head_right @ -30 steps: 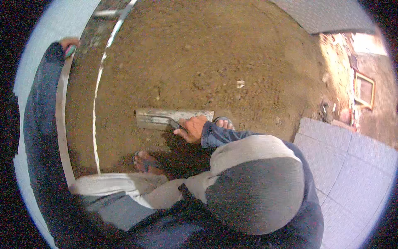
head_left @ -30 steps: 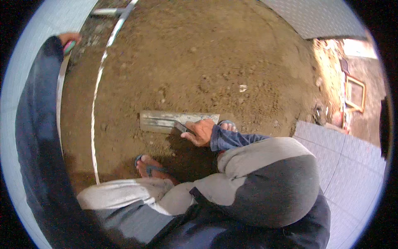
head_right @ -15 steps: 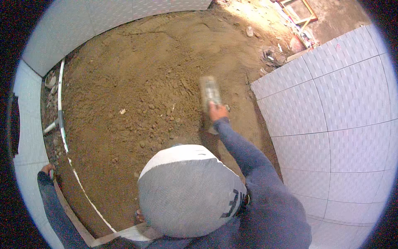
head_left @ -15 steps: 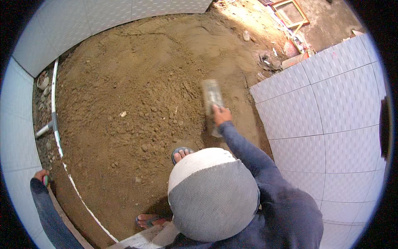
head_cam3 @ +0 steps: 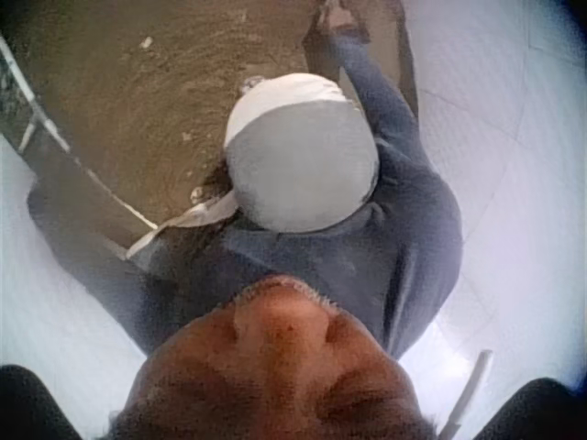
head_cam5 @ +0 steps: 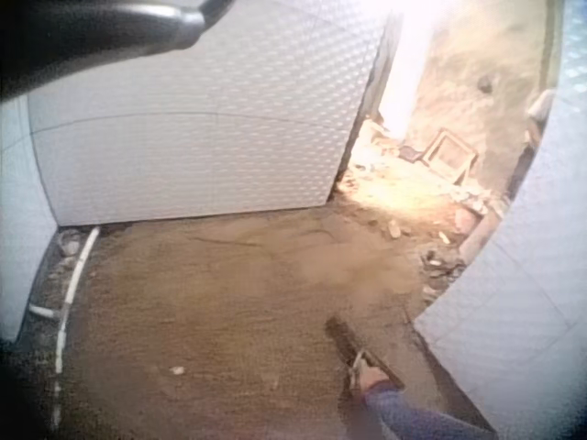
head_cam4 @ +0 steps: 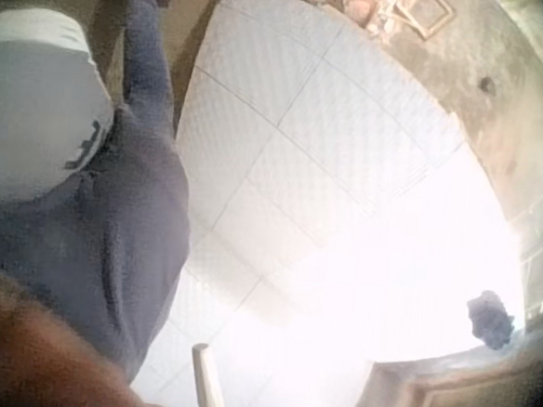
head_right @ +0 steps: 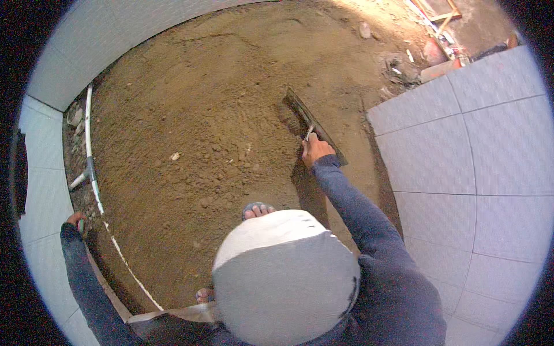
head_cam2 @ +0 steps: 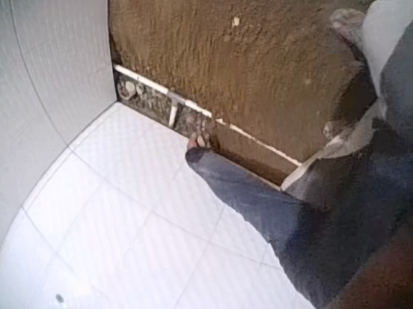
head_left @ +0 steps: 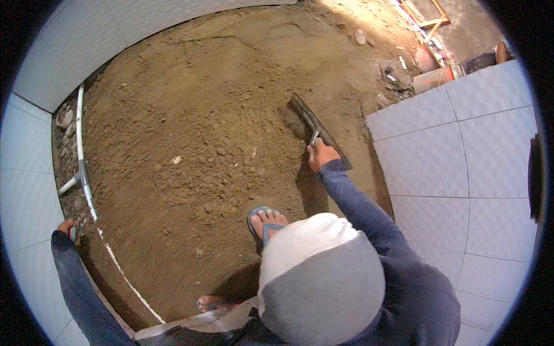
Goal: The person uses a trowel to spread and level wet cement on a floor inside a tiled room. Another person pours additional cement from a bucket onto the floor, and the person continues to smooth the surface with the trowel.
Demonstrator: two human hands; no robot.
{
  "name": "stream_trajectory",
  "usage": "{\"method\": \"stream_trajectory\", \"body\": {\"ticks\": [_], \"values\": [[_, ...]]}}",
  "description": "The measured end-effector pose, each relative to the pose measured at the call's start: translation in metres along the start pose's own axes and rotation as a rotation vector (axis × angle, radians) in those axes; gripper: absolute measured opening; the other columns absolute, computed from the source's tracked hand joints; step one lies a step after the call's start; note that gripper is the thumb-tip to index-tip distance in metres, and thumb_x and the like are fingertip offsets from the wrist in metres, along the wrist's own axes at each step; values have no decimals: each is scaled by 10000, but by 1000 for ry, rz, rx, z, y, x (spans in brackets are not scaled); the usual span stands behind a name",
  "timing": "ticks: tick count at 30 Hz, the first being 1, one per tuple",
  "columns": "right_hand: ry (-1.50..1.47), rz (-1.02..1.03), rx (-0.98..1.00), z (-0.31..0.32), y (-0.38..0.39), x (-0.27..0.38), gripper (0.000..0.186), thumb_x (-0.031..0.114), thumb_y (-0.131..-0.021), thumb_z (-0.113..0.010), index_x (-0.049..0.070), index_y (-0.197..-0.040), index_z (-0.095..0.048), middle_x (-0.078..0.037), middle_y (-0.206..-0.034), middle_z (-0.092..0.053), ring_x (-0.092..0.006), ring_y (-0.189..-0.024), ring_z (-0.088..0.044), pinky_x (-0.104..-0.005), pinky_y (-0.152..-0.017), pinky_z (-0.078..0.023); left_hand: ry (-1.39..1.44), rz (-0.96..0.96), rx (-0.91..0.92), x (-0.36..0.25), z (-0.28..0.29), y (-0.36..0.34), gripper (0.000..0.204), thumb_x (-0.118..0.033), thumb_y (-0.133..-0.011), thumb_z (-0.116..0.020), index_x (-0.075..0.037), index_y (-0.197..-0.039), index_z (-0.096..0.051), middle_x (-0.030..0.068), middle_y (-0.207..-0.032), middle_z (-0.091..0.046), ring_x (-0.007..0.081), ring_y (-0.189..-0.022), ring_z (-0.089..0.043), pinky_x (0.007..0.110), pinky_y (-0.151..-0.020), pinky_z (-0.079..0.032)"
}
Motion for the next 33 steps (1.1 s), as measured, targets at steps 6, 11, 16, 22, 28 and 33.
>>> {"method": "stream_trajectory", "body": {"ticks": [6,11,16,22,28,33], "values": [[-647,-31,-149,5,-29,-18,467,455,-887,-611,2,-988,-664,-248,-828,-671,-385,-797,-672,-470,-757,-508,0,-34,16,-30,-12,-18,272,-376,-778,-707,-122,-723,-630,42,-729,-565,189,-623,-527,368,-597,-440],[-617,-41,-177,-45,-11,-69,478,466,-881,-647,-11,-908,-665,-76,-614,-595,-206,-496,-564,-360,-512,-481,60,-39,55,-23,-50,-44,272,-374,-778,-705,-123,-720,-621,38,-717,-554,186,-611,-522,368,-586,-439],[-837,28,-362,86,-1,-75,492,486,-925,-555,21,-791,-641,-94,-589,-578,-204,-499,-590,-375,-508,-479,50,24,15,14,-14,-14,272,-372,-777,-704,-124,-717,-612,34,-706,-542,184,-599,-516,369,-575,-438],[-429,-182,-266,-10,-17,-106,523,491,-938,-520,12,-746,-604,-114,-565,-532,-232,-477,-550,-386,-482,-457,69,44,30,25,-21,-8,272,-370,-776,-702,-125,-713,-601,28,-692,-528,181,-585,-510,369,-562,-437],[-710,-31,-300,14,-26,-74,551,511,-942,-484,-10,-835,-627,-193,-765,-631,-323,-710,-621,-440,-615,-488,60,72,-13,38,14,16,273,-367,-776,-700,-127,-709,-590,23,-679,-514,178,-570,-504,370,-548,-436],[-296,4,-365,23,-57,-57,581,526,-938,-470,-18,-1005,-664,-235,-938,-701,-389,-920,-673,-455,-765,-516,71,84,36,34,-13,10,274,-365,-775,-699,-128,-706,-581,19,-667,-502,175,-558,-499,370,-537,-435]]}}
Point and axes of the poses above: each hand's wrist, its own y-axis away from the middle knuckle, its own z-axis out of the back of the hand, x = y × z, the point moved 7 cm from there along -y, towards the middle knuckle
